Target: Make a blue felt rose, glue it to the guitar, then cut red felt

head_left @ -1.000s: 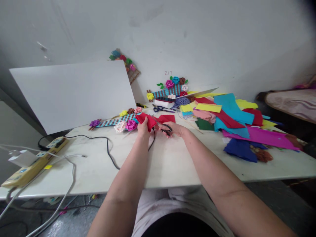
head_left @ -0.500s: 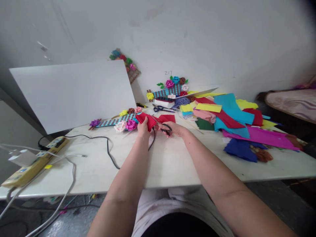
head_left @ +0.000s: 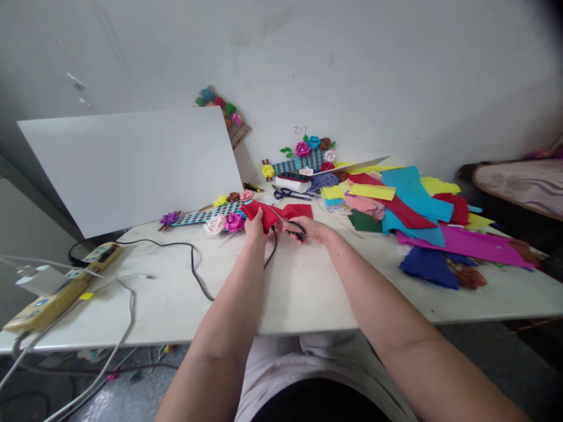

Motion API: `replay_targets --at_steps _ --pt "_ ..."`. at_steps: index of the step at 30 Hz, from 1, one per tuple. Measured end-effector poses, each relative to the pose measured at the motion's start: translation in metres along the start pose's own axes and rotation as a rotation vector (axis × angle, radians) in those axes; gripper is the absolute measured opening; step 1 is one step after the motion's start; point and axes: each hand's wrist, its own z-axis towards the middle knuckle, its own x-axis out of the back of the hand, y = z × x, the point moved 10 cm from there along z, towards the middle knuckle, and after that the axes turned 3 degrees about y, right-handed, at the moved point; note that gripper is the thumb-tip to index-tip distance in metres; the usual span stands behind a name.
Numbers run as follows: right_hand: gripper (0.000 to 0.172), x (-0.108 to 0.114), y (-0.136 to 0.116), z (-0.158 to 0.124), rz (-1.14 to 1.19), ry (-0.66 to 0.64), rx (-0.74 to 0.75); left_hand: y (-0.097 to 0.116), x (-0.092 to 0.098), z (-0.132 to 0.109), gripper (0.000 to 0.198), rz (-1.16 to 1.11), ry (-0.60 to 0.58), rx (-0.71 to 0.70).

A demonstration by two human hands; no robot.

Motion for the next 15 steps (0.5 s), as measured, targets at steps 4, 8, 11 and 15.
replay_targets --at_steps 4,8,11,15 --pt "0.028 0.0000 0.0002 0.0000 0.002 0.004 -0.006 0.0010 0.0005 -0.0012 0.009 0.008 0.003 0.003" --pt "0.027 0.0009 0.0010 0.0016 0.003 0.012 -0.003 0.0008 0.0004 -0.0004 0.010 0.001 -0.001 -0.001" --pt "0.026 0.0018 0.0033 0.0032 0.003 0.020 -0.010 0.0011 0.0003 -0.0010 0.009 0.003 -0.001 -0.003" --pt "0.026 0.0016 0.0047 0.0056 -0.005 0.011 0.013 0.0017 0.0007 -0.0025 0.009 0.012 0.009 -0.001"
